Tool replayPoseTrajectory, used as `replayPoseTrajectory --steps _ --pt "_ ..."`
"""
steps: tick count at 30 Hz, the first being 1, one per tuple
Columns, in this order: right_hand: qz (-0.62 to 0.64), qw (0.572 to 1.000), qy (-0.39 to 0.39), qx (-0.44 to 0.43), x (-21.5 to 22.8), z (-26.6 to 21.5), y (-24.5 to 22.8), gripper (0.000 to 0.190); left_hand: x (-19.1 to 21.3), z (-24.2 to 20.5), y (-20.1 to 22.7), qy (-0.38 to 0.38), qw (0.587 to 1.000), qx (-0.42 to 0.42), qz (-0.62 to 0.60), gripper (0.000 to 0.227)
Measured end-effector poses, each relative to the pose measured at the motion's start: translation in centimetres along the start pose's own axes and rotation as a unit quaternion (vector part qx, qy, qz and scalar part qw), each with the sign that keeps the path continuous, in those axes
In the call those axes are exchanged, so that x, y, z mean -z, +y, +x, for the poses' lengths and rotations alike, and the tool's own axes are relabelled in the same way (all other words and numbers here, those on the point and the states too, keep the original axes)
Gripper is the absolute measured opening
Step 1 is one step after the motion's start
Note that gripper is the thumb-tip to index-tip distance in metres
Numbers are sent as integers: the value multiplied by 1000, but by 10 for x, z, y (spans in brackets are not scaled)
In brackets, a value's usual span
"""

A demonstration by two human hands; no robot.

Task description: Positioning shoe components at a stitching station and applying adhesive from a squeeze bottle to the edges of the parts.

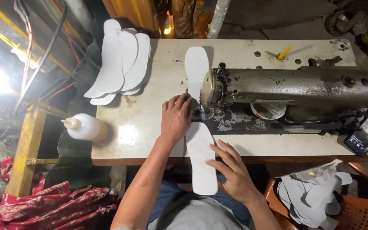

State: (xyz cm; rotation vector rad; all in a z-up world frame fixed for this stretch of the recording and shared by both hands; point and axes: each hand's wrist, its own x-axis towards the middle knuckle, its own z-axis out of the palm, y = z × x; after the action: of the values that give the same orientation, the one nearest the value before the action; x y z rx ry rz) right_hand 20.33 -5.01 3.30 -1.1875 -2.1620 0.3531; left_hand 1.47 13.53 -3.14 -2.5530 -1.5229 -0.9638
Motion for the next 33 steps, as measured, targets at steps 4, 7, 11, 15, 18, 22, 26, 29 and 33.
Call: replayPoseTrajectory --steps 4,7,11,15,18,22,26,29,33 --pt "-95 994 -23 42 -10 8 22 50 -3 8 -5 -7 1000 6 -4 38" --pt "-85 995 -28 40 -10 10 34 57 -2 20 -9 0 999 16 -39 37" --pt "-65 997 43 27 8 24 23 33 3 38 -10 -106 988 111 9 32" --pt "-39 998 46 24 17 36 26 39 -21 55 -20 -141 976 153 62 49" --pt "-28 998 46 17 4 35 46 41 -23 62 -21 -164 965 199 45 52" --pt "30 998 61 13 11 49 35 43 -43 63 -34 -167 956 240 10 50" --pt "-12 998 55 34 -2 45 49 40 -36 64 -31 -173 947 270 -21 35" --pt "-60 997 34 41 -18 34 65 47 -21 65 -19 -161 947 274 -48 38" --pt "-79 997 -3 22 -24 32 66 68 -6 60 -20 -172 941 285 -63 47"
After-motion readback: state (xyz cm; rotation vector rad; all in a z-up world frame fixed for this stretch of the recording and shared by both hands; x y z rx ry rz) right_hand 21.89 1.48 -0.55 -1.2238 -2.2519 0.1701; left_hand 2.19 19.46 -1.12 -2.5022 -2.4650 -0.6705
